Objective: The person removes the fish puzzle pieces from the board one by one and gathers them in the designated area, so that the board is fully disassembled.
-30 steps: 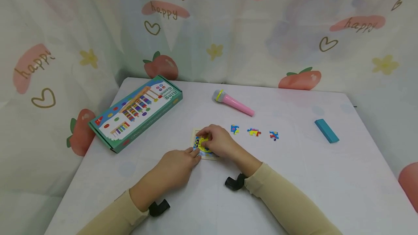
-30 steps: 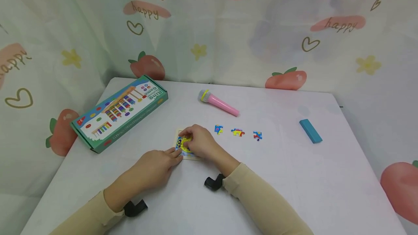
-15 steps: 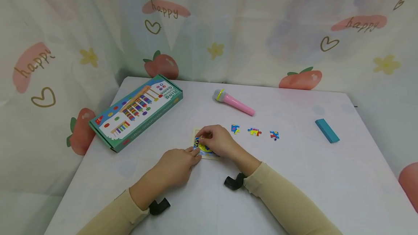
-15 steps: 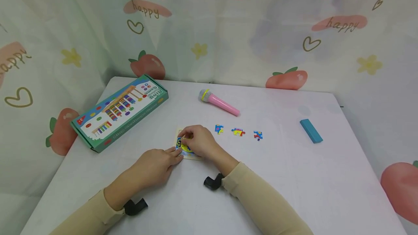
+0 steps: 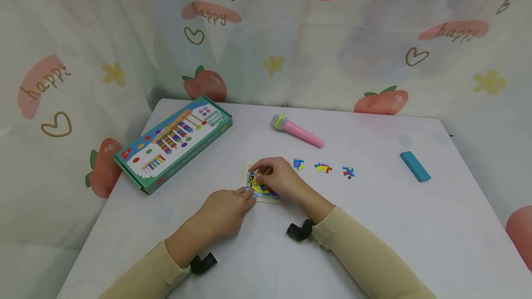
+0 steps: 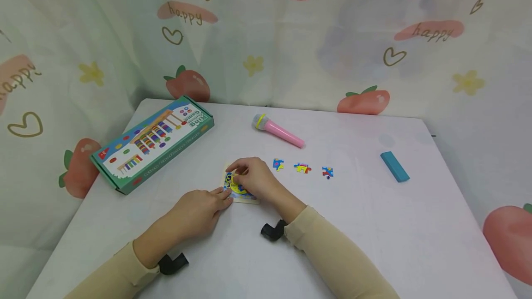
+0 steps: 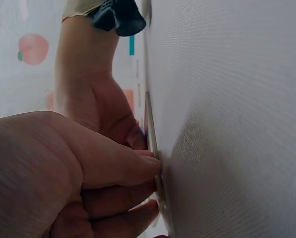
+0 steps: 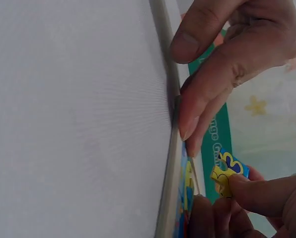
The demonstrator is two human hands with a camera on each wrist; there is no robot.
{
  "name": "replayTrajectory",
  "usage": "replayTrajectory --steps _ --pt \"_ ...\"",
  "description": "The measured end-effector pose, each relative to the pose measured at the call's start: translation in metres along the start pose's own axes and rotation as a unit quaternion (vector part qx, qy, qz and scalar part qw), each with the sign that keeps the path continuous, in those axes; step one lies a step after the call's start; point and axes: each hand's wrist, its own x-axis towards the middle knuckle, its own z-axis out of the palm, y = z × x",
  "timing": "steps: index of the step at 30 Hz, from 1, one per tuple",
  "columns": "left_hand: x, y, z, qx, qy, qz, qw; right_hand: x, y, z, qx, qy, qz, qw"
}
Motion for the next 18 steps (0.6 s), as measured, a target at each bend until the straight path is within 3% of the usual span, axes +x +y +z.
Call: replayTrajectory --steps 8,18 --pt "0.000 0.002 -0.003 -0.008 -0.016 -0.010 0.9998 -0.019 -0.001 -0.026 -0.009 0.002 0.012 1.000" --pt "-0.001 0.001 0.000 -0.009 -0.013 -0.013 0.9998 -0.041 0.028 -0.069 -0.074 0.032 0.056 0.995"
